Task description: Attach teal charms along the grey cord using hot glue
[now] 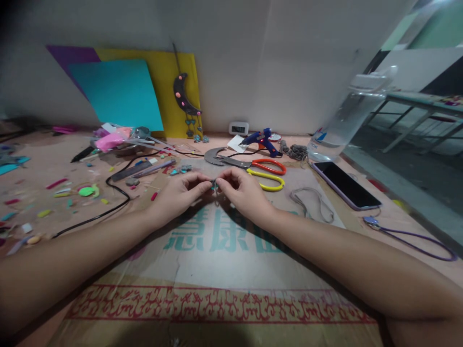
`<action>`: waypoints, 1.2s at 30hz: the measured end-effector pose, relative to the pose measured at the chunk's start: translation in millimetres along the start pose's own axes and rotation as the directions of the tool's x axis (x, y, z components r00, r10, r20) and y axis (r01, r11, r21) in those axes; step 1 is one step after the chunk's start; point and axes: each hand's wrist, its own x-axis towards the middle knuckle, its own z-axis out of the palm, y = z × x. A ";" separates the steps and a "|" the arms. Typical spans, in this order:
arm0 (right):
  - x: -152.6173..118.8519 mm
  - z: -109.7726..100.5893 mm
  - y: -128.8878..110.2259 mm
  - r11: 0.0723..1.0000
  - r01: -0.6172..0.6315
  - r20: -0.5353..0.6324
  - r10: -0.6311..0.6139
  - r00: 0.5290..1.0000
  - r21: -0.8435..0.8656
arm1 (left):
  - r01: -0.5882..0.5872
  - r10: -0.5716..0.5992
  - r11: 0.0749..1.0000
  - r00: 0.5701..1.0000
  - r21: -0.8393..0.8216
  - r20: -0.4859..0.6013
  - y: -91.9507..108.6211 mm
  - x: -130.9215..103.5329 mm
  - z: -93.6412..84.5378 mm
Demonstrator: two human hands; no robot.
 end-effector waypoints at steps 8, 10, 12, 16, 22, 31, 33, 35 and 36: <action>1.0 0.7 3.2 0.997 -0.019 0.019 0.017 1.000 0.076 | 0.057 -0.064 0.991 0.997 -0.124 -0.052 -2.0 2.5 2.1; 2.1 2.0 2.9 1.000 -0.005 0.023 0.004 1.000 0.028 | 0.059 -0.067 0.991 0.996 -0.117 -0.064 -3.4 2.9 2.4; 2.6 3.0 2.9 0.999 0.010 0.009 -0.010 1.000 -0.040 | 0.059 -0.066 0.993 0.996 -0.103 -0.067 -4.4 3.0 2.4; 2.0 2.9 3.8 0.999 0.007 0.032 -0.006 0.999 -0.045 | 0.045 -0.049 0.997 0.998 -0.066 -0.050 -5.7 2.7 2.1; 1.6 1.6 3.6 1.000 0.016 0.038 -0.015 0.999 -0.021 | 0.027 -0.029 0.997 0.999 -0.065 -0.030 -7.0 2.4 1.7; 1.7 1.6 5.0 0.993 0.011 0.019 -0.009 1.000 -0.117 | -0.007 0.009 0.999 0.998 0.039 -0.055 -0.2 0.6 2.7; 1.7 1.6 4.8 0.992 0.013 0.026 -0.009 1.000 -0.128 | -0.005 0.008 0.999 0.998 0.054 -0.062 1.7 0.5 2.6; 1.4 1.6 4.0 0.991 0.014 0.030 -0.010 1.000 -0.136 | 0.004 0.000 0.998 0.998 0.060 -0.070 2.5 0.7 2.2; 1.2 1.6 3.5 0.990 0.014 0.030 -0.010 0.999 -0.144 | 0.010 -0.005 0.998 0.997 0.060 -0.072 2.4 1.0 1.9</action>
